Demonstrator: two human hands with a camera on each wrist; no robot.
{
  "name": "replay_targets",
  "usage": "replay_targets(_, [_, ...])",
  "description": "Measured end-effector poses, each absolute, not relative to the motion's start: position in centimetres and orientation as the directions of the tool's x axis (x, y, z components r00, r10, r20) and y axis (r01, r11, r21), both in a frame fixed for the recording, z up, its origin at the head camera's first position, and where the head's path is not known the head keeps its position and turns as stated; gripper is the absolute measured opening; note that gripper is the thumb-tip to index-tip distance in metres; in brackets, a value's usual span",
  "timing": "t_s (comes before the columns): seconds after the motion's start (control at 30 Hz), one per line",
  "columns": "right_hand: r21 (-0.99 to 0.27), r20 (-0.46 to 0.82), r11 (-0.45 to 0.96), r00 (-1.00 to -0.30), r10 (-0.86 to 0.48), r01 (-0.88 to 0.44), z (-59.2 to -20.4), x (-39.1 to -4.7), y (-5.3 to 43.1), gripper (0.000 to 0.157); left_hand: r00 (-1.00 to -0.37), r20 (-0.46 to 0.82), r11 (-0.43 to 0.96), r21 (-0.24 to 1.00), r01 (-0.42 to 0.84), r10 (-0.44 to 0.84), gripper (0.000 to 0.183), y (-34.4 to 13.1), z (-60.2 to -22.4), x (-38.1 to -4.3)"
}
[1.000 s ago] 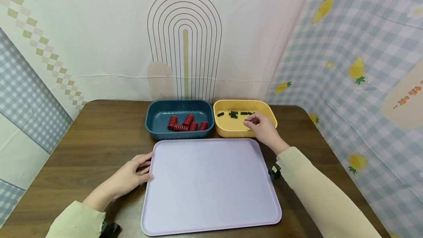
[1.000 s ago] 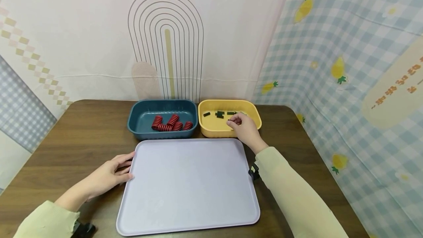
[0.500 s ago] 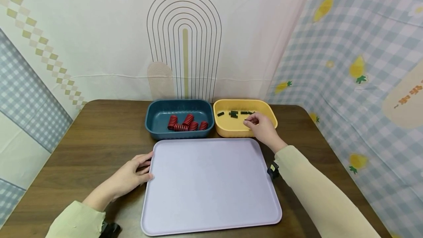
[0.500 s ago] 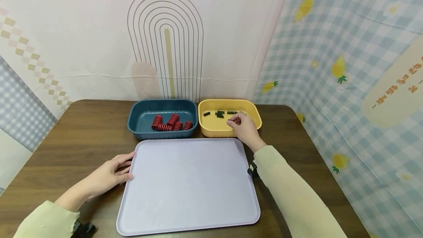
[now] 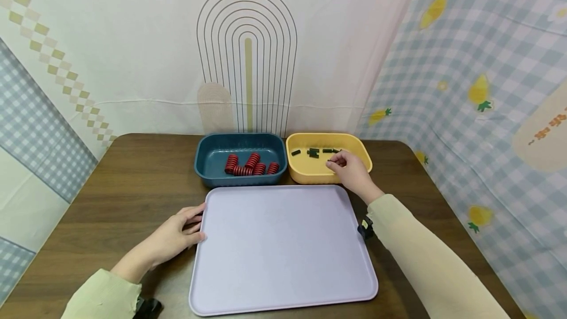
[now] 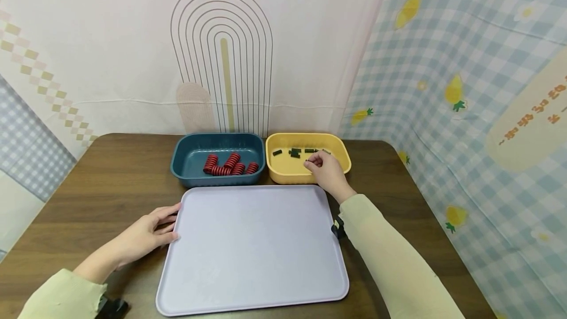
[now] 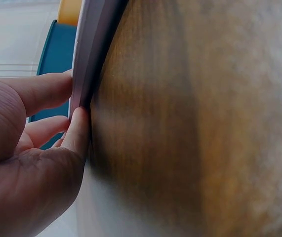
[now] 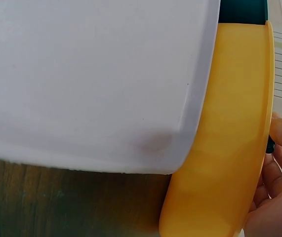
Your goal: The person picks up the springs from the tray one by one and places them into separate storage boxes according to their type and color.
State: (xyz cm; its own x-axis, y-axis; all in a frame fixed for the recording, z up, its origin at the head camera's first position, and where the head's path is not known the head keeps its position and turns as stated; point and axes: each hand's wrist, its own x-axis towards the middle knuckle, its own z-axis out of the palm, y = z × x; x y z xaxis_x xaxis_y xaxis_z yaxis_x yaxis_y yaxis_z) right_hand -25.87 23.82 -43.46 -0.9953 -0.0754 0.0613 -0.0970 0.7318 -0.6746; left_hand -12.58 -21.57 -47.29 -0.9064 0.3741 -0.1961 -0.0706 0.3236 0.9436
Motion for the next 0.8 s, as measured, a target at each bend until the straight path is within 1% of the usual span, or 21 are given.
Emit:
replay_targets(0.4, [-0.675, 0.076, 0.732, -0.995, -0.057, -0.093, -43.2, -25.7, 24.1, 0.026, -0.904, -0.193, 0.317, 0.946, -0.069, 0.382, 0.074, -21.4, -47.3, -12.5])
replay_targets(0.5, [-0.690, 0.080, 0.718, -0.995, -0.058, -0.097, -43.0, -25.5, 24.2, 0.039, -0.903, -0.193, 0.321, 0.945, -0.065, 0.384, 0.074, -21.3, -47.3, -12.4])
replay_targets(0.67, [-0.682, 0.097, 0.722, -0.993, -0.073, -0.119, -42.6, -25.0, 24.4, 0.073, -0.901, -0.193, 0.323, 0.944, -0.063, 0.389, 0.074, -21.3, -47.4, -12.4])
replay_targets(0.73, [-0.655, 0.107, 0.745, -0.991, -0.080, -0.131, -42.4, -24.7, 24.4, 0.079, -0.900, -0.193, 0.322, 0.945, -0.063, 0.390, 0.074, -21.4, -47.4, -12.4])
replay_targets(0.8, [-0.626, 0.122, 0.766, -0.988, -0.093, -0.149, -42.3, -24.4, 24.4, 0.082, -0.901, -0.192, 0.322, 0.945, -0.062, 0.389, 0.075, -21.5, -47.4, -12.4])
